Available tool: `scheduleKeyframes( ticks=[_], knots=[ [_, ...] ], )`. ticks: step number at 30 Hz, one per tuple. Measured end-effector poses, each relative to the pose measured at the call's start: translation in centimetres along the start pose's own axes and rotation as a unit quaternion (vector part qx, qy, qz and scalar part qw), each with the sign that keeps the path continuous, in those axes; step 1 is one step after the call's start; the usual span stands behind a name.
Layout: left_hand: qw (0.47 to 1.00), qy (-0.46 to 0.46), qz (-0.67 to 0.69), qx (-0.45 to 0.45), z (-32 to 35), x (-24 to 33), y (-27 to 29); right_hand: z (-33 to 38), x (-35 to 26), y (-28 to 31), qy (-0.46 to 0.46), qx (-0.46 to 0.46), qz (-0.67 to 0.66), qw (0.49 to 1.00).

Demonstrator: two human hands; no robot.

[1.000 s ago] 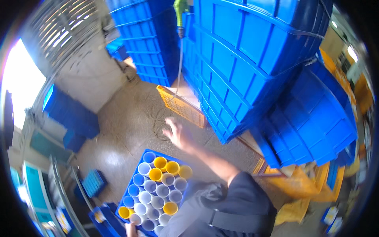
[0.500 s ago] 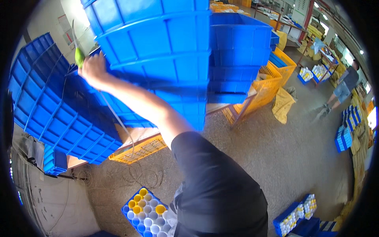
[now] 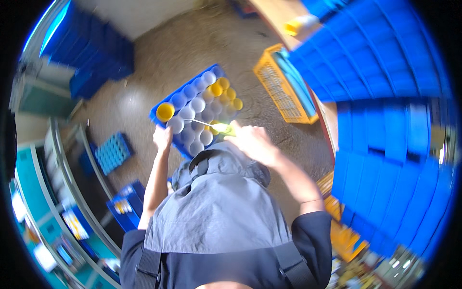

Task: The person fills yellow and white plastic containers from a stack into a blue tray, then carries the tray to a machine and places it on a conveyor belt. The person repeats this process multiple times, filling and transporting trays of containers.

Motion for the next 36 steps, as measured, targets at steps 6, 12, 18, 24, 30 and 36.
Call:
scheduleKeyframes(
  ticks=[6, 12, 18, 24, 30, 36],
  knots=[
    [0.990, 0.143, 0.016, -0.009, -1.1, -2.8, 3.0, -8.8, -7.7, -4.5, 0.142, -0.028, 0.037, 0.989],
    [0.970, 0.234, 0.058, 0.037, -2.8, -5.5, 6.2, -18.3, -8.8, -2.4, 0.188, -0.080, 0.091, 0.975],
    [0.948, 0.266, 0.116, 0.132, -5.1, -5.1, 8.1, -29.8, -8.5, 2.5, 0.242, -0.069, 0.120, 0.960],
    [0.923, 0.307, 0.132, 0.191, -3.1, -4.3, 10.5, -41.0, -7.5, 7.1, 0.258, -0.067, 0.139, 0.954],
    [0.895, 0.316, 0.205, 0.238, -1.1, -3.3, 11.4, -49.1, -9.8, 9.2, 0.265, -0.067, 0.143, 0.951],
    [0.897, 0.312, 0.151, 0.274, -1.0, -3.4, 12.5, -51.2, -14.1, 8.5, 0.304, -0.089, 0.150, 0.937]
  ],
)
Point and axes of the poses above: each hand's wrist, its own z-axis away from the middle knuckle, its own y-axis out of the back of the hand, x = y × z, the point moved 10 cm from there along -z, towards the middle knuckle, and after that the axes turned 9 degrees about z, right-handed, at the moved point
